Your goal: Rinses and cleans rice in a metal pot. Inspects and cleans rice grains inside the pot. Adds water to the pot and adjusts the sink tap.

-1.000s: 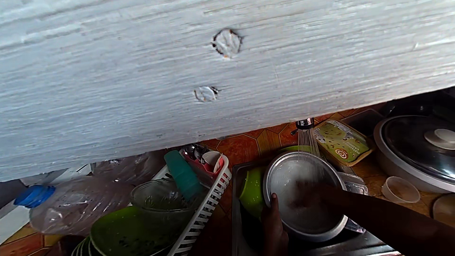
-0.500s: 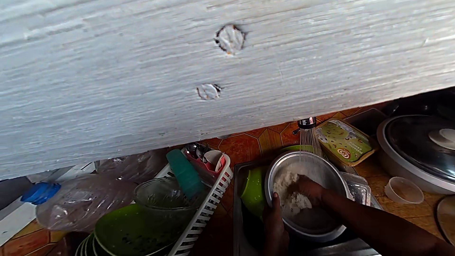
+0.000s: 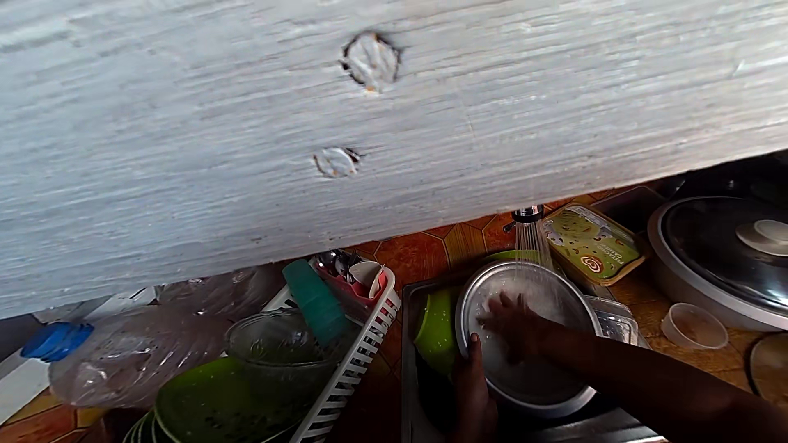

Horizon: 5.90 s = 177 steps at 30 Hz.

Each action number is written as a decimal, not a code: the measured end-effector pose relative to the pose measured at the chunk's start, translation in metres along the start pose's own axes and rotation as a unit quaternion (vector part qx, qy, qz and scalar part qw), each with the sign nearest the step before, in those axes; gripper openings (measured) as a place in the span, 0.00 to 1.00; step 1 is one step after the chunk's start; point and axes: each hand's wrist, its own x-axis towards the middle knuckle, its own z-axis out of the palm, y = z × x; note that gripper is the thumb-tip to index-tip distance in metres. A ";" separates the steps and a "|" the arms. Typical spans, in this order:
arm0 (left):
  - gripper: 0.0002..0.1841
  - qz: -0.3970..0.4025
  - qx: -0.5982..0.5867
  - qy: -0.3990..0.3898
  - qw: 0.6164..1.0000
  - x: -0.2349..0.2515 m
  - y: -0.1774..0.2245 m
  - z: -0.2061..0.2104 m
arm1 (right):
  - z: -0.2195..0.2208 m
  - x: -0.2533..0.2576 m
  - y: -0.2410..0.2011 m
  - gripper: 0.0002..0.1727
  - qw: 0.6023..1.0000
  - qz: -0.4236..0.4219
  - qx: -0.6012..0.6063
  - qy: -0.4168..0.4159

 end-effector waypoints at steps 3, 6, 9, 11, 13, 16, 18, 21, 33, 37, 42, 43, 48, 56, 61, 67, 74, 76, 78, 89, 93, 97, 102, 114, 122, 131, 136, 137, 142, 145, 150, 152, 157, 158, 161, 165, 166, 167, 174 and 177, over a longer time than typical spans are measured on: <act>0.22 -0.007 -0.007 0.008 1.000 0.000 0.001 0.000 | 0.012 0.007 -0.011 0.40 0.998 0.041 -0.020 -0.035; 0.22 -0.007 -0.010 0.016 1.000 -0.001 0.001 0.001 | 0.016 0.005 -0.013 0.37 0.996 0.089 0.004 -0.033; 0.22 -0.006 -0.016 0.014 1.000 0.000 -0.001 0.000 | 0.020 0.006 -0.008 0.20 0.998 0.056 -0.028 -0.019; 0.22 -0.007 -0.018 0.010 1.000 0.000 0.000 0.000 | 0.017 0.003 -0.001 0.20 0.999 0.032 -0.009 -0.039; 0.23 -0.009 -0.021 0.008 1.000 0.000 0.000 0.000 | 0.017 0.003 0.014 0.24 0.998 0.002 0.033 -0.045; 0.23 -0.012 -0.019 0.006 1.000 0.000 0.001 0.001 | 0.009 -0.005 0.028 0.25 0.991 0.004 0.131 0.012; 0.23 -0.011 -0.019 0.006 1.000 -0.001 0.000 0.001 | 0.001 -0.015 0.027 0.21 0.983 0.020 0.175 0.056; 0.23 -0.013 -0.018 0.009 1.000 0.000 0.001 0.003 | -0.014 -0.028 0.020 0.21 0.987 0.049 0.129 0.084; 0.24 -0.015 -0.011 0.016 1.000 -0.002 0.000 0.003 | 0.010 -0.046 0.030 0.44 0.993 0.073 -0.071 -0.056; 0.25 -0.012 -0.016 0.021 1.000 -0.004 0.000 0.004 | 0.019 -0.035 0.011 0.34 0.992 0.115 -0.015 -0.053; 0.25 -0.010 -0.023 0.026 0.999 -0.006 0.001 0.006 | 0.016 -0.016 0.014 0.38 0.979 0.133 0.151 -0.020; 0.26 -0.010 -0.022 0.027 0.999 -0.007 0.001 0.006 | 0.018 -0.015 0.018 0.37 0.966 0.131 0.224 0.003; 0.25 -0.006 -0.021 0.024 0.999 -0.007 0.002 0.006 | 0.011 -0.014 0.025 0.31 0.909 0.084 0.383 0.139; 0.27 -0.003 -0.013 0.021 1.000 -0.003 -0.001 0.006 | 0.005 -0.019 0.012 0.32 0.994 -0.022 -0.021 0.101; 0.26 0.026 -0.065 0.012 0.997 -0.006 -0.006 0.004 | 0.016 -0.029 0.011 0.38 0.996 -0.072 -0.055 0.019; 0.24 0.030 -0.079 0.047 0.995 -0.007 -0.009 0.007 | 0.006 -0.042 0.032 0.30 0.983 -0.013 -0.157 -0.095; 0.25 0.023 -0.076 0.053 0.995 -0.006 -0.008 0.009 | -0.079 -0.084 0.054 0.16 0.996 -0.031 -0.069 -0.046; 0.24 0.025 -0.076 0.051 0.995 -0.007 -0.008 0.009 | -0.103 -0.095 0.069 0.14 0.998 -0.025 0.024 0.057; 0.24 0.026 -0.069 0.053 0.996 -0.008 -0.007 0.009 | -0.122 -0.096 0.081 0.14 0.980 -0.003 0.086 0.179; 0.26 0.019 -0.033 0.069 0.997 -0.009 -0.006 0.007 | -0.145 -0.028 0.071 0.23 0.942 0.050 -0.112 0.314; 0.26 0.012 -0.037 0.069 0.997 -0.007 -0.007 0.007 | -0.148 -0.020 0.069 0.23 0.943 0.030 -0.125 0.308; 0.26 0.010 -0.038 0.066 0.997 -0.006 -0.009 0.005 | -0.146 -0.016 0.081 0.20 0.929 0.018 -0.102 0.356; 0.25 0.015 -0.054 0.061 0.997 -0.006 -0.010 0.005 | -0.128 -0.012 0.107 0.19 0.846 0.036 0.226 0.482; 0.26 0.024 -0.019 0.055 0.998 -0.009 -0.005 0.006 | -0.044 -0.057 0.094 0.24 0.960 0.163 0.020 0.225; 0.26 0.019 -0.033 0.044 0.998 -0.026 0.011 0.005 | -0.044 -0.047 0.104 0.16 0.928 0.127 0.202 0.286; 0.15 0.058 -0.105 0.008 0.993 -0.085 0.045 -0.024 | -0.066 -0.088 0.074 0.13 0.920 0.065 0.263 0.285; 0.11 0.106 -0.102 0.001 0.989 -0.115 0.059 -0.054 | -0.050 -0.095 0.054 0.15 0.926 0.033 0.293 0.235; 0.10 0.119 -0.094 0.000 0.988 -0.119 0.060 -0.061 | -0.046 -0.096 0.048 0.15 0.930 0.029 0.296 0.217; 0.11 0.165 -0.063 -0.001 0.984 -0.132 0.057 -0.090 | -0.009 -0.080 0.031 0.16 0.932 -0.007 0.322 0.168; 0.13 0.168 -0.054 -0.007 0.984 -0.135 0.051 -0.106 | 0.008 -0.069 0.022 0.16 0.933 -0.017 0.332 0.141; 0.11 0.146 -0.052 0.009 0.988 -0.142 0.039 -0.119 | 0.024 -0.052 0.014 0.17 0.942 -0.037 0.318 0.101; 0.10 0.134 -0.055 0.025 0.989 -0.143 0.035 -0.121 | 0.029 -0.048 0.011 0.16 0.944 -0.041 0.314 0.095; 0.08 0.136 -0.050 0.037 0.989 -0.141 0.030 -0.126 | 0.028 -0.041 0.010 0.15 0.946 -0.035 0.311 0.084; 0.07 0.139 -0.049 0.036 0.988 -0.141 0.029 -0.126 | 0.029 -0.041 0.009 0.15 0.947 -0.033 0.308 0.084; 0.07 0.144 -0.041 0.031 0.988 -0.143 0.029 -0.125 | 0.029 -0.040 0.010 0.15 0.950 -0.036 0.297 0.084; 0.07 0.147 -0.022 0.034 0.988 -0.144 0.029 -0.124 | 0.033 -0.039 0.014 0.16 0.946 -0.050 0.310 0.084; 0.07 0.147 -0.019 0.037 0.988 -0.145 0.029 -0.123 | 0.035 -0.039 0.016 0.17 0.943 -0.053 0.318 0.084; 0.07 0.147 -0.020 0.038 0.988 -0.146 0.029 -0.123 | 0.037 -0.038 0.018 0.18 0.938 -0.056 0.331 0.087; 0.08 0.139 -0.028 0.043 0.989 -0.150 0.030 -0.117 | 0.054 -0.034 0.024 0.19 0.849 -0.001 0.512 0.130; 0.07 0.133 -0.027 0.045 0.990 -0.152 0.031 -0.115 | 0.061 -0.029 0.027 0.21 0.806 0.041 0.577 0.127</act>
